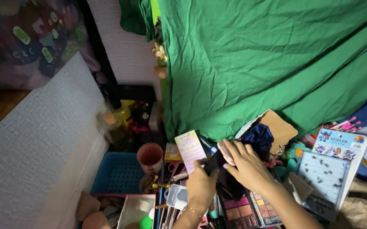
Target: The person sorts through a cluttered pile of items on a surface, picking up various objects like makeup palettes, boxes, and brushes. They move items around, seemingly attempting to organize them into a blue plastic basket and other containers.
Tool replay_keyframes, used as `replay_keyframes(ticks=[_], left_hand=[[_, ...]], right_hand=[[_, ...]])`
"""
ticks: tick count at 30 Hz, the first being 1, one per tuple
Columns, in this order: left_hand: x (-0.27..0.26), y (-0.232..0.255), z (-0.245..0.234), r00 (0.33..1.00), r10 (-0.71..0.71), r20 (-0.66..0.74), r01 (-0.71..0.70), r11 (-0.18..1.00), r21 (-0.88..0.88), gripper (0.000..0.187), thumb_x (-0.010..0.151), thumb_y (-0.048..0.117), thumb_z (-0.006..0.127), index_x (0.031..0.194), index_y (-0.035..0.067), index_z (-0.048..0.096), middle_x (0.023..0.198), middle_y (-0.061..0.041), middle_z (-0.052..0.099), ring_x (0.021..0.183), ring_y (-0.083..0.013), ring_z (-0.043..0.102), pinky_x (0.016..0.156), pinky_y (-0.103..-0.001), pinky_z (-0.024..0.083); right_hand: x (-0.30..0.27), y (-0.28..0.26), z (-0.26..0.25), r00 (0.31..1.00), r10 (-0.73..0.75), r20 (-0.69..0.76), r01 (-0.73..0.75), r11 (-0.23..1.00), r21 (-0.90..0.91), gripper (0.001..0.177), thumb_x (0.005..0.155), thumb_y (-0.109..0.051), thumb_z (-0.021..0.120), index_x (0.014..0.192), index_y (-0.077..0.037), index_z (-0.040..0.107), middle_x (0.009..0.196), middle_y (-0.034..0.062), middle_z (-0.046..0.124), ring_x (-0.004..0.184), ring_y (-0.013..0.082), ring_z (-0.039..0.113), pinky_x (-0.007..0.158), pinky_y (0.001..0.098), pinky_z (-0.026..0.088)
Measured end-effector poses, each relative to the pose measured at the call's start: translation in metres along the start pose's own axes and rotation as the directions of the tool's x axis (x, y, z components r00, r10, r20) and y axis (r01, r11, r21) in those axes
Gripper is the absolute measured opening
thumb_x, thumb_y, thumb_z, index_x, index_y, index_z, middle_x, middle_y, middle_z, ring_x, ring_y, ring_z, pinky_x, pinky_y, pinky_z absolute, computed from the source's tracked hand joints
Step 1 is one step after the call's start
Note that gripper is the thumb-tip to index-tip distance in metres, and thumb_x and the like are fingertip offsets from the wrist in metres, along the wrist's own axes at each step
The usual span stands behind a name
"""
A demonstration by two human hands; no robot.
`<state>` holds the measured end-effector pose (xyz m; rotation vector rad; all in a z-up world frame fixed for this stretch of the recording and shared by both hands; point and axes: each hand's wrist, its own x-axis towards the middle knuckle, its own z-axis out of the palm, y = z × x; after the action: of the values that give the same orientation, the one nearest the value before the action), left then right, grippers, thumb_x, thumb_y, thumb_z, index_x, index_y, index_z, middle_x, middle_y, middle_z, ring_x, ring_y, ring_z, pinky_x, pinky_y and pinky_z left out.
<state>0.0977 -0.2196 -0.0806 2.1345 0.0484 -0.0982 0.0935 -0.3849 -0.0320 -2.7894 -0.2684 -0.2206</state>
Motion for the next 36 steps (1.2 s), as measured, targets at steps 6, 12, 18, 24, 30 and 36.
replay_keyframes(ticks=[6,12,18,24,30,36], left_hand=[[-0.005,-0.008,-0.014,0.96,-0.205,0.189,0.256,0.917,-0.307,0.045,0.085,0.037,0.076,0.107,0.0,0.066,0.082,-0.014,0.076,0.066,-0.0214,0.072,0.063,-0.036,0.057],[-0.018,0.013,-0.092,0.996,-0.078,-0.046,0.044,0.864,-0.501,0.03,0.083,0.022,0.074,0.102,0.003,0.062,0.066,-0.008,0.071,0.052,-0.015,0.062,0.048,-0.031,0.05],[-0.037,0.037,-0.139,0.953,0.17,-0.25,-0.27,0.851,-0.45,0.028,0.088,0.017,0.072,0.105,0.003,0.055,0.079,-0.006,0.074,0.064,-0.0102,0.069,0.053,-0.03,0.057],[-0.065,0.029,-0.134,0.812,0.533,-0.237,-0.555,0.831,-0.033,0.04,0.082,0.005,0.075,0.118,0.001,0.06,0.107,-0.022,0.071,0.096,-0.0402,0.07,0.081,-0.042,0.056],[-0.073,-0.003,-0.116,0.588,0.807,-0.05,-0.788,0.586,0.191,0.045,0.078,-0.002,0.068,0.123,0.005,0.062,0.138,-0.023,0.061,0.131,-0.0415,0.059,0.104,-0.044,0.052],[-0.088,-0.02,-0.104,0.401,0.916,0.016,-0.892,0.387,0.236,0.037,0.086,0.007,0.068,0.122,0.009,0.064,0.135,-0.021,0.06,0.136,-0.0402,0.059,0.11,-0.051,0.052]], right_hand=[[-0.021,0.017,0.013,0.991,-0.094,-0.095,0.099,0.994,0.051,0.072,0.085,-0.015,0.065,0.152,-0.008,0.038,0.149,0.0184,0.045,0.132,0.0394,0.044,0.106,0.0468,0.039],[-0.036,0.02,0.016,0.998,-0.043,-0.05,0.046,0.997,0.059,0.063,0.087,-0.016,0.061,0.147,-0.009,0.043,0.147,0.0143,0.047,0.133,0.0348,0.048,0.107,0.0448,0.04],[-0.027,0.005,0.017,0.981,-0.083,-0.176,0.103,0.989,0.106,0.057,0.089,-0.012,0.056,0.146,-0.013,0.051,0.143,0.0121,0.054,0.131,0.0328,0.05,0.107,0.046,0.041],[-0.007,0.001,0.051,0.929,-0.238,-0.282,0.218,0.971,-0.099,0.055,0.08,-0.021,0.072,0.132,-0.015,0.056,0.142,0.016,0.052,0.134,0.0366,0.046,0.11,0.048,0.037],[-0.01,0.017,0.063,0.951,-0.134,-0.277,0.296,0.645,0.704,0.069,0.086,-0.022,0.073,0.148,-0.006,0.047,0.149,0.0132,0.051,0.139,0.0246,0.049,0.115,0.0391,0.038],[-0.034,-0.009,0.016,0.813,0.338,0.474,-0.444,-0.166,0.88,0.055,0.099,-0.034,0.059,0.145,-0.004,0.053,0.126,0.0133,0.063,0.113,0.0257,0.061,0.093,0.0468,0.048]])
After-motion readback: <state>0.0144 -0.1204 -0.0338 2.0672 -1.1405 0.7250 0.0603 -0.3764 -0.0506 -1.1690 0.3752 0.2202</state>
